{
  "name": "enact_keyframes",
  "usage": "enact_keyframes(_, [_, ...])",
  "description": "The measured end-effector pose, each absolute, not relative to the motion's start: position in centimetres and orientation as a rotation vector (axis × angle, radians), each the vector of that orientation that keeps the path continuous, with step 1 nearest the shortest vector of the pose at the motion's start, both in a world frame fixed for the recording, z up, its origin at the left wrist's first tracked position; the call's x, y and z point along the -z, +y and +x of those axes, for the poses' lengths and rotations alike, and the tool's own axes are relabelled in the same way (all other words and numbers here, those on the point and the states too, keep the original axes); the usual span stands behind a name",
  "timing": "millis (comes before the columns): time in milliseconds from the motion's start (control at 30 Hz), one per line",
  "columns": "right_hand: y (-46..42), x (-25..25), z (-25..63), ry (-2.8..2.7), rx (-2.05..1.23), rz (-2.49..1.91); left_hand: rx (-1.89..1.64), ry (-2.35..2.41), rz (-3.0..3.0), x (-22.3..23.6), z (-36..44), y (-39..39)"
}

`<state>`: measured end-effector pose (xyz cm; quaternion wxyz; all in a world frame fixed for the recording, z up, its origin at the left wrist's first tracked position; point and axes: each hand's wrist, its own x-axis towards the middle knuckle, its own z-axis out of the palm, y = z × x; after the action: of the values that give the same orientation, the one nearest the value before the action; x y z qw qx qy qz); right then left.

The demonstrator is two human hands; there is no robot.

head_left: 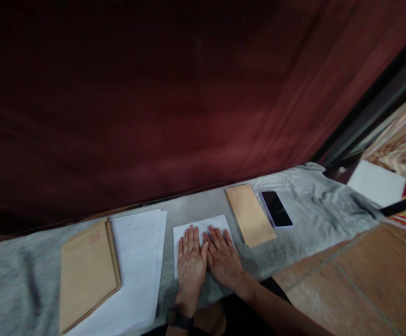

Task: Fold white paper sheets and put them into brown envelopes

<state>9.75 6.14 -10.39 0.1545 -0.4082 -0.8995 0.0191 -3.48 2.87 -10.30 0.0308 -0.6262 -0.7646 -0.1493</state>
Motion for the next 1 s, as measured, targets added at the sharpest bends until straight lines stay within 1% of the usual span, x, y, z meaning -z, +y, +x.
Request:
enact_keyframes(167, [6.2, 10.6, 9.9, -2.491, -0.057, -1.223, 0.405, -2.414, -1.768, 10.3, -4.5, 2.0])
enact_keyframes(367, [7.2, 11.2, 9.3, -2.341, -0.047, -1.381, 0.437, -2.386, -1.742, 10.4, -4.5, 1.8])
enact_keyframes(433, [7.8, 11.0, 8.2, -2.374, -0.102, -1.333, 0.423, -2.373, -1.746, 10.4, -4.5, 1.7])
enact_keyframes(533, [8.3, 10.9, 6.3, -2.462, -0.189, -1.147, 0.378, -2.345, -1.772, 10.4, -4.7, 1.6])
enact_keyframes(600, [8.5, 11.2, 5.3, -2.458, -0.197, -1.091, 0.365, -2.33, -1.795, 10.3, -4.8, 1.6])
enact_keyframes(767, [9.1, 12.2, 5.9, -2.38, -0.097, -1.153, 0.375, -2.348, -1.788, 10.2, -4.8, 1.6])
enact_keyframes(1000, [10.6, 12.4, 9.0, -2.33, 0.005, -1.379, 0.409, -2.361, -1.772, 10.2, -4.8, 1.7])
